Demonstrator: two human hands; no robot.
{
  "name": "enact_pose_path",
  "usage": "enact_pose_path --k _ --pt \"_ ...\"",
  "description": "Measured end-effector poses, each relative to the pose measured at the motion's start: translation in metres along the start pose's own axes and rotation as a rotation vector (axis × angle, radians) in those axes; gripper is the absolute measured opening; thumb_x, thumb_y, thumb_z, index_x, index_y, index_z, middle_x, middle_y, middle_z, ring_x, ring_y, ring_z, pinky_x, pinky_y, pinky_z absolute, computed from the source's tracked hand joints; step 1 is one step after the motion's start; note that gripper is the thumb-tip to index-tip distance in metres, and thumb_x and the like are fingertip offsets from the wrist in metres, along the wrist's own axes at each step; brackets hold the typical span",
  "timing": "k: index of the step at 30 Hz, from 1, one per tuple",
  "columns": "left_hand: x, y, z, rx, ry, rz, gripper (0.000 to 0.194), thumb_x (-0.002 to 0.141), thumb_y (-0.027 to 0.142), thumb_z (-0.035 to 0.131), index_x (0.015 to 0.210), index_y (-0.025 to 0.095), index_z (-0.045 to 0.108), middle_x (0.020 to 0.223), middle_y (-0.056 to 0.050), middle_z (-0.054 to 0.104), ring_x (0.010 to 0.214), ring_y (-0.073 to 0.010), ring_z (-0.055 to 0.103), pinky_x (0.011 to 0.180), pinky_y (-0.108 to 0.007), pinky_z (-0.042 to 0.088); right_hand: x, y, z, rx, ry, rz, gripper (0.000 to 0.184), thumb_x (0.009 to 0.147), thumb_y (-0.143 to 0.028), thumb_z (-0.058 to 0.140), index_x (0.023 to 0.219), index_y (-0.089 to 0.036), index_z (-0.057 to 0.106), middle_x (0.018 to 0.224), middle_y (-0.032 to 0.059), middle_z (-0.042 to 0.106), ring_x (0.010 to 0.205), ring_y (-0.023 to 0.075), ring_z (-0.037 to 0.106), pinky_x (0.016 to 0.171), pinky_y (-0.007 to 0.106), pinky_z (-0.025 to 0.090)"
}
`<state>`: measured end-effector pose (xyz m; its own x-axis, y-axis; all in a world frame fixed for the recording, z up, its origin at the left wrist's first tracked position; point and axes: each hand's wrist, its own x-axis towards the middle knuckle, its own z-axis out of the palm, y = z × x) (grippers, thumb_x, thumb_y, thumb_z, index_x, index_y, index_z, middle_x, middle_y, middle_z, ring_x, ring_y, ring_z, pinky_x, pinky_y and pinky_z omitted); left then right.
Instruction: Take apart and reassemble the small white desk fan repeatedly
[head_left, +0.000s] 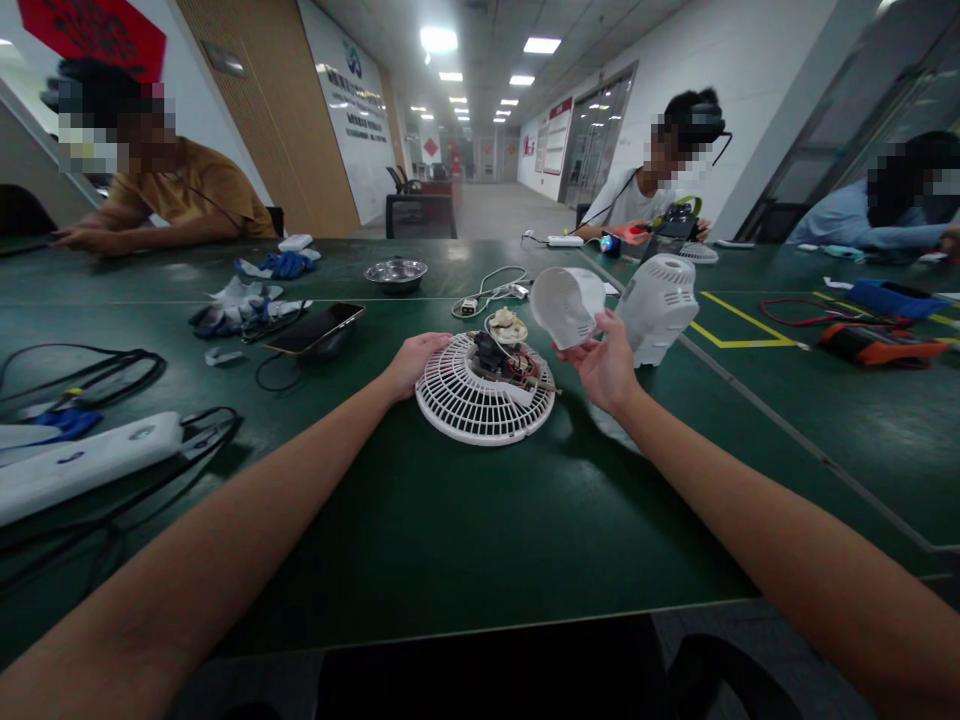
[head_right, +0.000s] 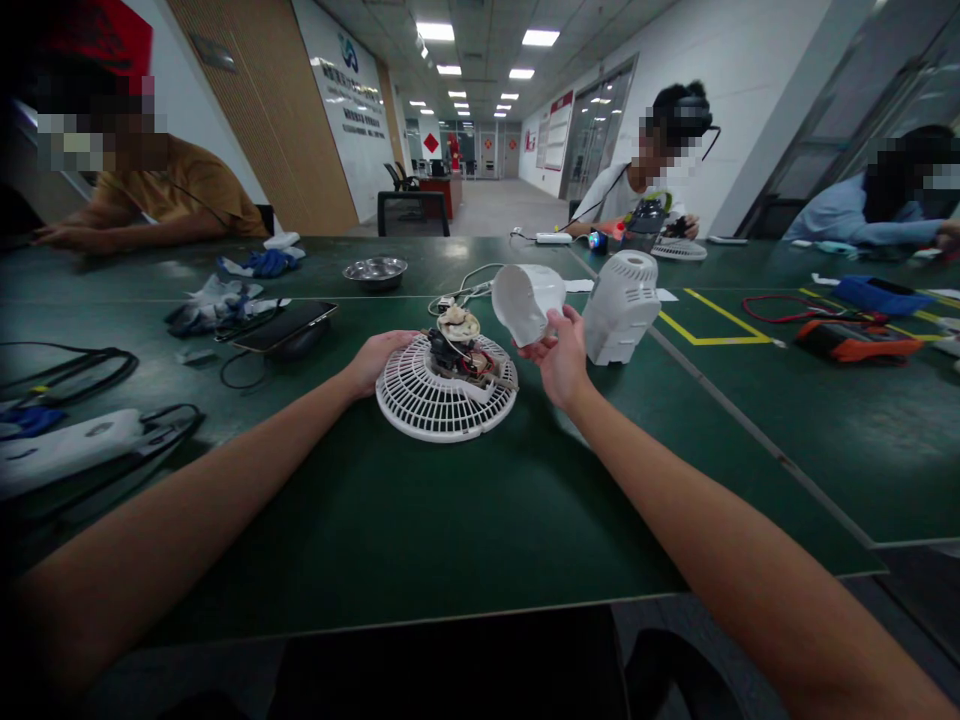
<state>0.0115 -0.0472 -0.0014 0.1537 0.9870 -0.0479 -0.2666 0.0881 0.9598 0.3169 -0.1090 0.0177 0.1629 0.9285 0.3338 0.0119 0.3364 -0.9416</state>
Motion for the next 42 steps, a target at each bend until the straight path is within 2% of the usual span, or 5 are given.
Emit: enact_pose_path --k 5,12,18,24,42 --pt "-0.002 0.003 0.001 0.004 0.0 -0.009 0.013 0.086 0.01 0.065 0.096 0.009 0.073 0.092 -0.012 0.076 0.079 -0.0189 0.073 0.078 -0.031 0.061 -0.026 -0.014 0.018 -0.359 -0.181 -0.296 0.094 0.083 -0.059 0.064 0.154 -0.033 0.009 0.116 0.0081 0.066 0.099 0.0306 0.068 0.091 0.055 0.057" --pt "-0.005 0.004 0.006 0.048 0.027 -0.002 0.012 0.085 0.011 0.065 0.094 0.012 0.073 0.092 -0.01 0.075 0.081 -0.0189 0.072 0.082 -0.033 0.058 -0.034 -0.022 0.023 -0.538 -0.288 -0.363 0.094 0.081 -0.049 0.072 0.155 -0.033 0.017 0.119 0.0081 0.068 0.099 0.0306 0.067 0.093 0.055 0.057" --pt "-0.015 0.014 0.01 0.39 -0.042 0.332 0.023 0.079 0.013 0.068 0.099 0.018 0.076 0.116 -0.008 0.074 0.118 -0.0258 0.063 0.103 -0.036 0.048 -0.035 -0.029 0.023 -0.676 -0.364 -0.539 0.082 0.08 -0.039 0.071 0.154 -0.035 0.035 0.152 0.0065 0.049 0.125 0.0339 0.056 0.096 0.053 0.056" --pt "-0.045 0.039 0.035 0.546 -0.394 0.45 0.046 0.073 0.029 0.082 0.116 0.018 0.07 0.12 -0.013 0.072 0.122 -0.0358 0.06 0.103 -0.041 0.047 -0.033 -0.028 0.022 -0.669 -0.313 -0.489 0.089 0.076 -0.035 0.07 0.156 -0.036 0.033 0.154 0.0062 0.048 0.125 0.0355 0.056 0.093 0.055 0.057" --pt "-0.045 0.045 0.042 0.517 -0.407 0.227 0.034 0.062 0.007 0.085 0.094 0.014 0.074 0.098 -0.011 0.076 0.108 -0.0343 0.068 0.086 -0.036 0.054 -0.037 -0.029 0.02 -0.51 -0.482 -0.335 0.101 0.079 -0.046 0.077 0.161 -0.036 0.02 0.16 0.0038 0.042 0.127 0.035 0.059 0.108 0.061 0.049"
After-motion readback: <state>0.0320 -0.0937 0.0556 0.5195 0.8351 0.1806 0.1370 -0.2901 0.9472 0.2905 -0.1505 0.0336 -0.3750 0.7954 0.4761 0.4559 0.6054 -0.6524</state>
